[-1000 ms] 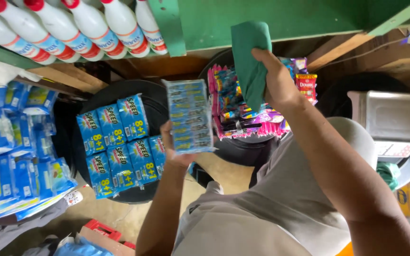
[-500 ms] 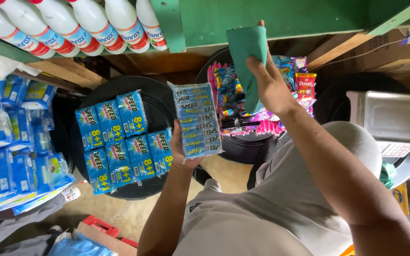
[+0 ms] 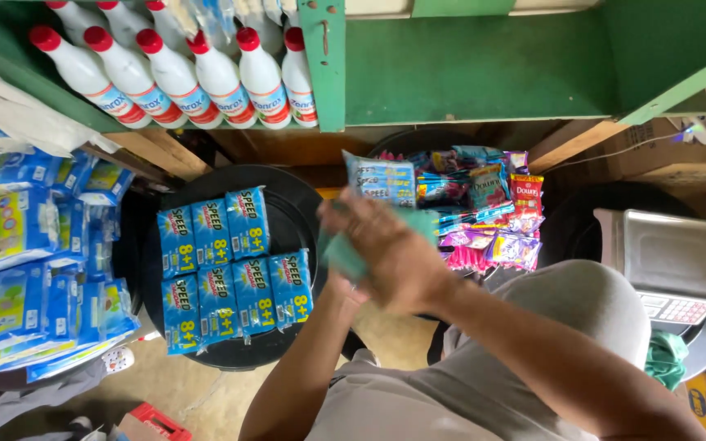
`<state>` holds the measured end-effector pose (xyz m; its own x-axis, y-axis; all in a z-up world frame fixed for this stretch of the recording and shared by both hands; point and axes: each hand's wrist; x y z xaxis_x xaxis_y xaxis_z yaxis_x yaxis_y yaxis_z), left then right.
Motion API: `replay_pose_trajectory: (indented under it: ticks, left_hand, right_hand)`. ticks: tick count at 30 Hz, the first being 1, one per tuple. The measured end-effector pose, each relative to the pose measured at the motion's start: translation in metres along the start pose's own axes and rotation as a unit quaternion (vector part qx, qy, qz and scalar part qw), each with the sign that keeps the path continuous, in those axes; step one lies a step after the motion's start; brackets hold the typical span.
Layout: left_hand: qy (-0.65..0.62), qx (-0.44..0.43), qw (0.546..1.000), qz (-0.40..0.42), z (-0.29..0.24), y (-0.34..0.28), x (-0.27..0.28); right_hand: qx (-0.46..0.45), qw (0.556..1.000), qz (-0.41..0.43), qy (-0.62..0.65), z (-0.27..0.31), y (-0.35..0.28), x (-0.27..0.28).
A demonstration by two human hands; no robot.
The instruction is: Wiping down detergent and snack packets with a cloth and organizing them into bins and onto shelves.
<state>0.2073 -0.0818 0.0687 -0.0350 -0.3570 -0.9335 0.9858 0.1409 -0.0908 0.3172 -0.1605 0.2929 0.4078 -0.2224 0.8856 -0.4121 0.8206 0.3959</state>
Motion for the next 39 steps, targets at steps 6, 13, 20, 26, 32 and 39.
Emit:
replay_pose_trajectory:
  ticks: [6,13,20,26,32,39]
  left_hand:
    - [0.082,0.009,0.995,0.052,0.045,-0.007,-0.06]
    - [0.192,0.096,0.974,-0.073,0.071,-0.026,-0.089]
    - [0.157,0.05,0.984,-0.062,0.049,-0.038,-0.073]
    - [0.127,0.066,0.989,-0.032,0.073,-0.07,-0.063]
    - [0.087,0.063,0.993,-0.039,0.082,-0.111,-0.037]
    - [0.114,-0.014,0.982,-0.151,0.046,-0.138,-0.038]
  right_hand:
    - [-0.027,0.99,-0.025,0.137,-0.008,-0.012,-0.009]
    - [-0.177,0.98,-0.092,0.009,-0.033,-0.021,0.008]
    - [-0.03,0.992,0.063,0.108,0.033,-0.01,0.003]
    - [-0.042,0.989,0.091,0.113,-0.011,-0.026,-0.013]
    - [-0.148,0.965,0.01,0.215,0.015,-0.016,-0.031]
    - [0.138,0.94,0.119,0.288,0.057,-0.016,-0.07]
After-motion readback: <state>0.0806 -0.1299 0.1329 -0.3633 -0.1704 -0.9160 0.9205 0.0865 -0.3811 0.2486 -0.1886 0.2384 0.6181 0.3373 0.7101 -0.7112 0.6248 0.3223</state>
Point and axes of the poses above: each hand's wrist, its own y-axis towards the middle knuckle, its own x-axis out of the back of the hand, z = x × y, and after that the axes turned 13 degrees about x, right-handed
